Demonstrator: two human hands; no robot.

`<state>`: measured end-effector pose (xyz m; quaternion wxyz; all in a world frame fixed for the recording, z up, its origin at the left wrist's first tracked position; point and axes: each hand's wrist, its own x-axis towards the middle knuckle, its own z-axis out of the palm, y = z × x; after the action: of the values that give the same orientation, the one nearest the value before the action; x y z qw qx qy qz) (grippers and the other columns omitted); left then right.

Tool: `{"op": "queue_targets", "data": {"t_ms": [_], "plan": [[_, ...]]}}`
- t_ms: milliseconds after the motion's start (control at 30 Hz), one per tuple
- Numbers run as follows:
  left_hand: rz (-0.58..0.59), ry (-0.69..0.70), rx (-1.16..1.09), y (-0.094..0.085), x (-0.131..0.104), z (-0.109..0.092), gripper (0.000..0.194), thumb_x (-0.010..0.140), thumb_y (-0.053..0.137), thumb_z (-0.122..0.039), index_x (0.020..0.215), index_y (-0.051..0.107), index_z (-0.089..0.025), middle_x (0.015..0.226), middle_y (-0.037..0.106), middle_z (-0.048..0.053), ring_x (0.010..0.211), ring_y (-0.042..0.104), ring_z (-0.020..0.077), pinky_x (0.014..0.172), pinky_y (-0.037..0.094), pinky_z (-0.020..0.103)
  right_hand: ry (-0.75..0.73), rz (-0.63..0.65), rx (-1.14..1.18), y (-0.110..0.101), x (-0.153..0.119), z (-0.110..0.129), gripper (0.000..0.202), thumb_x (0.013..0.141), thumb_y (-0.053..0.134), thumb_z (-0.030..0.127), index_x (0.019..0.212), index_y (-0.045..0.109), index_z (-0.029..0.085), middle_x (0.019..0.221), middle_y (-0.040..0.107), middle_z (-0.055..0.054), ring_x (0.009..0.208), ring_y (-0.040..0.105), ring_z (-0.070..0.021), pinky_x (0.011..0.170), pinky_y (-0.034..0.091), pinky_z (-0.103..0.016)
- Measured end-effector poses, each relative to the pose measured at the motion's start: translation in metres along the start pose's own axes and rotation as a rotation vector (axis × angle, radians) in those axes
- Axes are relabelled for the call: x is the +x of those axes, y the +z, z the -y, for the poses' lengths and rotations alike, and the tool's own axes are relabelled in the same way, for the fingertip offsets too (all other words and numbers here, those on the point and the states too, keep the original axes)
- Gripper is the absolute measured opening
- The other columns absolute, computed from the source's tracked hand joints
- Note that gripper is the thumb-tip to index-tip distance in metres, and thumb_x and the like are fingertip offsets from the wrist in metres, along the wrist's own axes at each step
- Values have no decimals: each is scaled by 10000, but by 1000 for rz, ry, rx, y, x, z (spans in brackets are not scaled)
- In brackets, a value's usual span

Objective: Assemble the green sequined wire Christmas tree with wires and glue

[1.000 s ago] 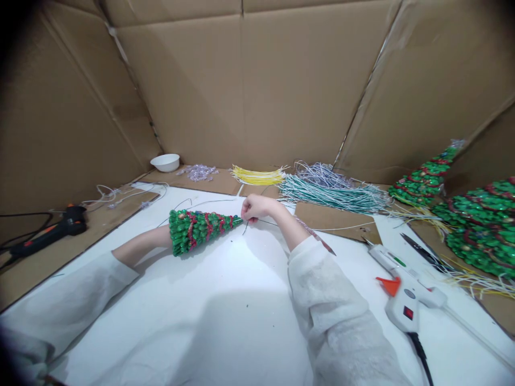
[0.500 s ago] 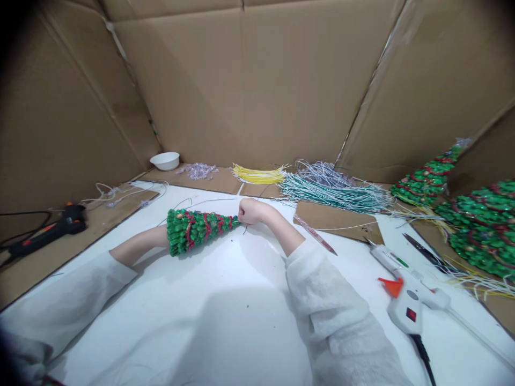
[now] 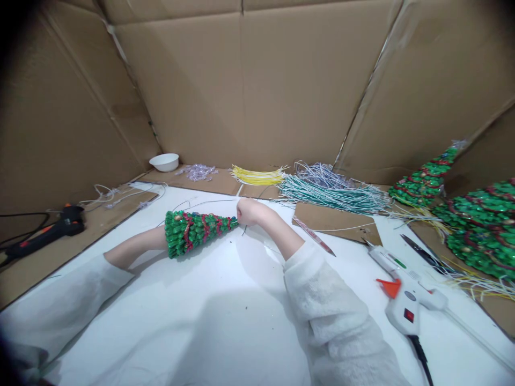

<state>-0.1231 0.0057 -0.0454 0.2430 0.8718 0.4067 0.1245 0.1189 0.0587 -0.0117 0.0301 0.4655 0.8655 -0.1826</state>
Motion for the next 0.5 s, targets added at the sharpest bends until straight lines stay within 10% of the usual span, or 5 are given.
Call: {"op": "queue_targets", "data": {"t_ms": [500], "plan": [[-94, -246, -237, -14, -43, 2, 250, 696, 644, -273, 917, 729, -193, 1057, 704, 58, 1114, 547, 308, 1010, 359, 424, -177, -123, 181, 23, 17, -2, 103, 685, 553, 115, 748, 632, 136, 809, 681, -55, 675, 602, -110, 596, 415, -171]]}}
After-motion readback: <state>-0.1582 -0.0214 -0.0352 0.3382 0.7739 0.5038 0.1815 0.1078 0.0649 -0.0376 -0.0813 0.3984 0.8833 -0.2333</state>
